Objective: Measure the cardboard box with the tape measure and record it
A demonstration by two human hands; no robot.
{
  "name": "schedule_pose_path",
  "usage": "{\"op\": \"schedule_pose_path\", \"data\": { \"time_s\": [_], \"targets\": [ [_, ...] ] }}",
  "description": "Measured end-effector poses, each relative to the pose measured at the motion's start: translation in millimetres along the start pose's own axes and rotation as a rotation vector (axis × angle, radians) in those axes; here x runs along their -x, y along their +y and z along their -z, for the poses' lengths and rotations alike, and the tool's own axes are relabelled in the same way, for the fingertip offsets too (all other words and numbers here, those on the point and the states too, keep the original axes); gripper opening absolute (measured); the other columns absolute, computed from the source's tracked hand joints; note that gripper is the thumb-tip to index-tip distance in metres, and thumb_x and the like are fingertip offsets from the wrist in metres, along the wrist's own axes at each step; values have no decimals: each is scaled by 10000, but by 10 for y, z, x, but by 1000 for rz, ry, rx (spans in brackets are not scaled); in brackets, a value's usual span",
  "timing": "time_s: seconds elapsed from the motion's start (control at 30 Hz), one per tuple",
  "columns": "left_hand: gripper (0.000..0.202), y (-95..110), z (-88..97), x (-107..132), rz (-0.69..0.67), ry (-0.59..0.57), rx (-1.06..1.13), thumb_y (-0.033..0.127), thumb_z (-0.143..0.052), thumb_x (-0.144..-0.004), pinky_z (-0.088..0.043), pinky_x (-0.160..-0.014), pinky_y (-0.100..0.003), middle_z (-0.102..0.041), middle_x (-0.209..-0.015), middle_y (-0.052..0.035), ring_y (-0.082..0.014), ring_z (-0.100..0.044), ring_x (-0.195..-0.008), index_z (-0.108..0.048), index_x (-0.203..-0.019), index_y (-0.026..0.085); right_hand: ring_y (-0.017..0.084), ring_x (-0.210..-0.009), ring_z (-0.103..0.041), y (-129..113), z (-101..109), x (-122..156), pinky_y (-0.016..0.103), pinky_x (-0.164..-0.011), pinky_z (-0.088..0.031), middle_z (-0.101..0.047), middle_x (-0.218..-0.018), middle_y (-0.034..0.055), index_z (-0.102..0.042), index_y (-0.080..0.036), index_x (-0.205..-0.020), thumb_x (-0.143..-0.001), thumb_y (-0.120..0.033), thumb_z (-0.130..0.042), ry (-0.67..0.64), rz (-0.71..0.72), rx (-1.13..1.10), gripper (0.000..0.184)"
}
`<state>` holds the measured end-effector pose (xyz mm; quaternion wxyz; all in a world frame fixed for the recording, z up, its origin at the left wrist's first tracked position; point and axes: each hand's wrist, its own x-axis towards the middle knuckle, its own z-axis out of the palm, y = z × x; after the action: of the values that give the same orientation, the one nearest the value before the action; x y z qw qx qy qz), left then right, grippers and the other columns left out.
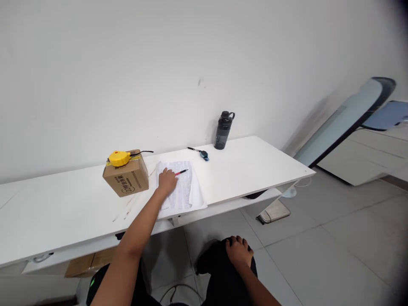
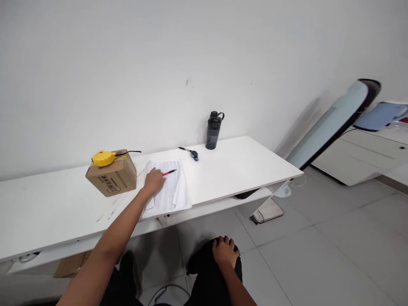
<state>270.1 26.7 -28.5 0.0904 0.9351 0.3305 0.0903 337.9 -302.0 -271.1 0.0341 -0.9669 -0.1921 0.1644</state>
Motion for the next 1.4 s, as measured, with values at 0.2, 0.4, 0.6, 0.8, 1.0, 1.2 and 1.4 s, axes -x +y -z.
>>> {"op": "schedule_pose_path", "data": {
  "time_s": [0.2, 0.4, 0.6, 0.8, 1.0, 1.2, 1.4],
  "targets": [
    [287, 91, -43, -130, -179, -78, 177, 336, -380, -945, -464, -896, -372, -636, -1126, -79, -232, -599, -1031, -622, -1025, 205, 353, -1362, -345, 356, -150, -15, 601, -1023, -293, -506, -1405, 135, -614, -188, -1230, -887, -342, -409, 67, -130, -147, 428],
    [304, 153, -300, 0, -541, -204, 545, 408, -395, -937, -460, -880, -344, -640, -1081, -39, -191, -602, -957, -634, -931, 220, 257, -860, -664, 505, 357, 100, 402, -766, -534, -660, -1002, 112, -597, -170, -1127, -867, -491, -426, 560, -307, -936, 447],
    [320, 148, -419, 8, -608, -195, 524, 379, -360, -958, -369, -973, -419, -679, -1076, -26, -215, -585, -1018, -646, -993, 241, 167, -668, -592, -711, 1658, -112, 282, -630, -460, -661, -859, 62, -608, -208, -1173, -891, -418, -501, 658, 477, -638, 368],
    [434, 142, -351, 44, -601, -281, 525, 545, -351, -948, -314, -1022, -426, -689, -1126, -3, -223, -585, -1047, -613, -1184, 290, 153, -606, -524, -1393, 2142, -675, 274, -569, -317, -658, -770, 57, -689, -195, -898, -838, -270, -534, 633, 625, -202, 182],
    [1019, 131, -451, 142, -706, -308, 333, 793, -546, -683, -126, -1142, -499, -415, -1503, -97, -330, -312, -1400, -253, -1501, 260, 131, -509, -405, -1494, 1980, -589, 267, -520, -338, -452, -537, -23, -539, -209, -681, -919, -601, -371, 532, 523, -1161, 488],
    [1205, 168, -597, 199, -688, -257, 204, 892, -435, -639, 32, -1160, -533, -92, -1610, -167, -349, -66, -1481, -75, -1539, 176, 122, -434, -363, -1602, 1887, -512, 268, -457, -284, -429, -472, -30, -529, -224, -625, -898, -684, -280, 22, 630, -1359, 590],
    [902, 206, -578, 233, -589, -104, 158, 791, -394, -778, -69, -1153, -549, -413, -1457, -209, -369, -260, -1409, -438, -1369, 111, 121, -519, -420, -1595, 1886, -528, 272, -551, -361, -467, -502, -26, -505, -204, -508, -823, -584, -562, 34, 660, -1107, 497]
  ]
}}
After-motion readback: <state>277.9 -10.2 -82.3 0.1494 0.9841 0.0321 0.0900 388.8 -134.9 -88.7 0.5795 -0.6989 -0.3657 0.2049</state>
